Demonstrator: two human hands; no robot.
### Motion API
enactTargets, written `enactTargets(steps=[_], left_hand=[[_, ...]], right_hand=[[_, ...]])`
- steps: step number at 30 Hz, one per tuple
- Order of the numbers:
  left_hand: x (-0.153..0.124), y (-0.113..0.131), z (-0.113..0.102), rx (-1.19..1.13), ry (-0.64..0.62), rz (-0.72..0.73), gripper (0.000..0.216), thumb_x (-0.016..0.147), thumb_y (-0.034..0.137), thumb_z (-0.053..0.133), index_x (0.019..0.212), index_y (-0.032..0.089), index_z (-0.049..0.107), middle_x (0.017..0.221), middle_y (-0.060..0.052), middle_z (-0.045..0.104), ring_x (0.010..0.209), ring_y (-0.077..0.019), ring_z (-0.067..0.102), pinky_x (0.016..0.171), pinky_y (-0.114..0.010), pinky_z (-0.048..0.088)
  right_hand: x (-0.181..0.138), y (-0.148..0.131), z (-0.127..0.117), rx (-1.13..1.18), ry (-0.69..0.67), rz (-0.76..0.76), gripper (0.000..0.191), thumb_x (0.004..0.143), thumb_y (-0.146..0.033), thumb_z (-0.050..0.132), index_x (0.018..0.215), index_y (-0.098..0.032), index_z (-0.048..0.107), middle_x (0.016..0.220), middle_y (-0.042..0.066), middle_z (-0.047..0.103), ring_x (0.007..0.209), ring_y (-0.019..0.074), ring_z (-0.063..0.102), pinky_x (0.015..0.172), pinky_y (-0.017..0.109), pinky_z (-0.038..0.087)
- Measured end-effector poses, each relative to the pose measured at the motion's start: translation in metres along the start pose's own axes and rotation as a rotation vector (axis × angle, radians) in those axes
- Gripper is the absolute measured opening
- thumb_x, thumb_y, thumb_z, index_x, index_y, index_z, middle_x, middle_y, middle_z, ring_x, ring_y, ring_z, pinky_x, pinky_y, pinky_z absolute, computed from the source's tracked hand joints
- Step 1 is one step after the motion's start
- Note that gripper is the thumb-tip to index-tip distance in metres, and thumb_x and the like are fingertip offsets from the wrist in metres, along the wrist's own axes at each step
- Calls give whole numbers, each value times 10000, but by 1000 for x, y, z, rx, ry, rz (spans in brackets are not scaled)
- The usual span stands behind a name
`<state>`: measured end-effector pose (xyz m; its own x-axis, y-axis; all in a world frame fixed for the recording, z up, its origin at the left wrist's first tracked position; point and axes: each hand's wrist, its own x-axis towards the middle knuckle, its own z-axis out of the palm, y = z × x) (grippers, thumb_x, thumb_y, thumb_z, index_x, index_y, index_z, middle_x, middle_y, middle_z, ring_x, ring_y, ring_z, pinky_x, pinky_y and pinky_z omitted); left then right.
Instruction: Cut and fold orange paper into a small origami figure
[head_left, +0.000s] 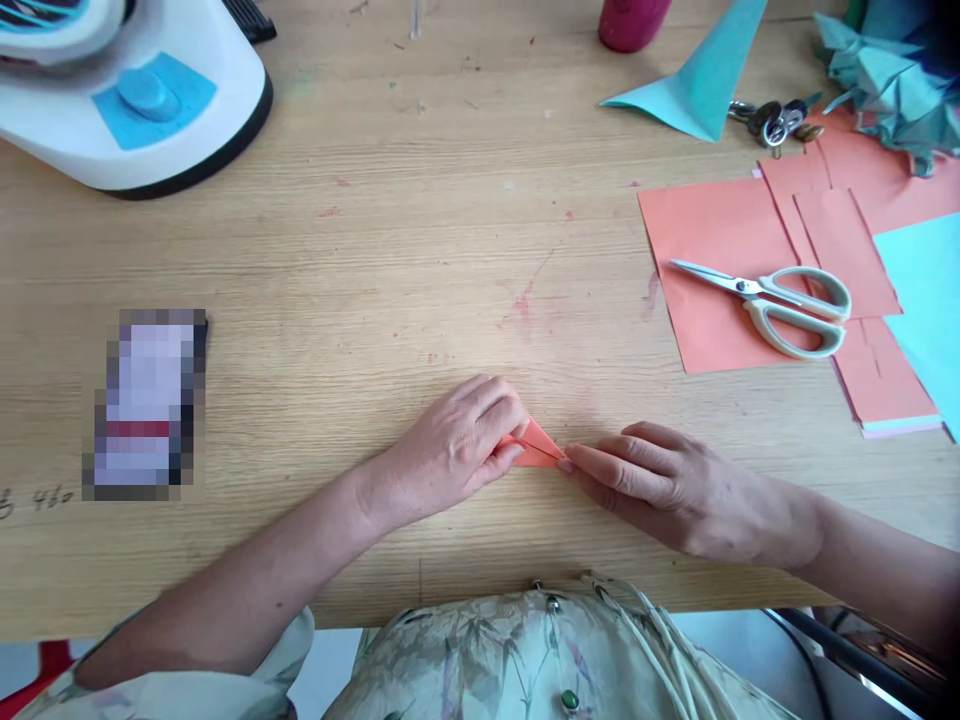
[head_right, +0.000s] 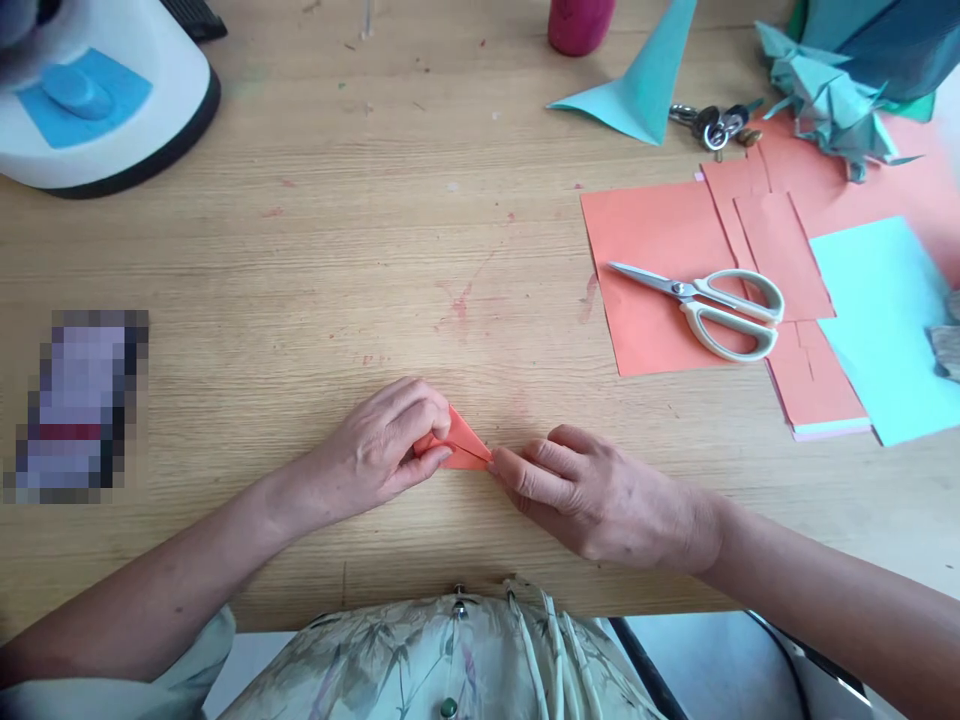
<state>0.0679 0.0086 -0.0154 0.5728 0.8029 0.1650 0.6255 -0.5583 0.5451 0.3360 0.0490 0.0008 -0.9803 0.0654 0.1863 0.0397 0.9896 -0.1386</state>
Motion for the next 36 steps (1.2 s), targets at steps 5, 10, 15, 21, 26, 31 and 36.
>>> enactTargets(steps=[5,10,15,21,26,31,36], left_hand=[[-7,1,-1,70,20,71,185,951,71,514,1045,195,614,1001,-54,636,905,-170,583,864,-341,515],[-19,2,-4,264,68,262,310,955,56,533,1221,191,618,1215,-57,688,1029,-187,618,917,-340,550],[-34,5,-4,305,-62,257,444,972,84,523,1413,122,499,1464,-57,567,1328,-232,510,1104,-379,468],[-51,17,4,315,-225,80,729,992,521,478,1565,122,268,1614,-113,342,1522,-301,223,1229,-513,220],[-54,20,8,386,-254,56,829,969,649,387,1593,142,183,1660,-77,220,1547,-289,116,1246,-513,41],[-53,20,8,451,-284,44,882,939,694,389,1601,166,143,1681,-47,116,1548,-317,68,1238,-510,35],[-53,20,6,433,-316,50,825,945,680,395,1598,233,165,1677,-37,146,1543,-323,107,1223,-539,81]], right_hand=[[-5,-1,7,82,-3,34,370,964,-27,361,1182,-114,647,1235,139,667,878,220,586,689,399,508],[-6,-2,8,140,-31,56,381,991,-66,352,1262,-110,615,1258,153,659,958,225,604,720,383,511],[-6,-2,10,94,-17,2,401,992,-55,348,1330,-65,564,1237,154,679,1037,234,619,762,389,521],[-7,-3,8,-41,21,-77,311,1002,-80,385,1120,-65,673,1293,200,655,1022,261,636,759,408,528],[-5,-4,6,28,-38,-29,390,1028,-130,350,1341,-59,572,1355,191,609,1074,248,607,849,405,516],[3,-12,11,-12,-57,59,364,1022,-180,442,1348,-95,581,1189,138,670,876,224,573,762,405,507],[3,-18,11,-46,-61,64,257,1000,-153,471,1094,-133,710,1241,133,640,869,224,532,752,403,480]])
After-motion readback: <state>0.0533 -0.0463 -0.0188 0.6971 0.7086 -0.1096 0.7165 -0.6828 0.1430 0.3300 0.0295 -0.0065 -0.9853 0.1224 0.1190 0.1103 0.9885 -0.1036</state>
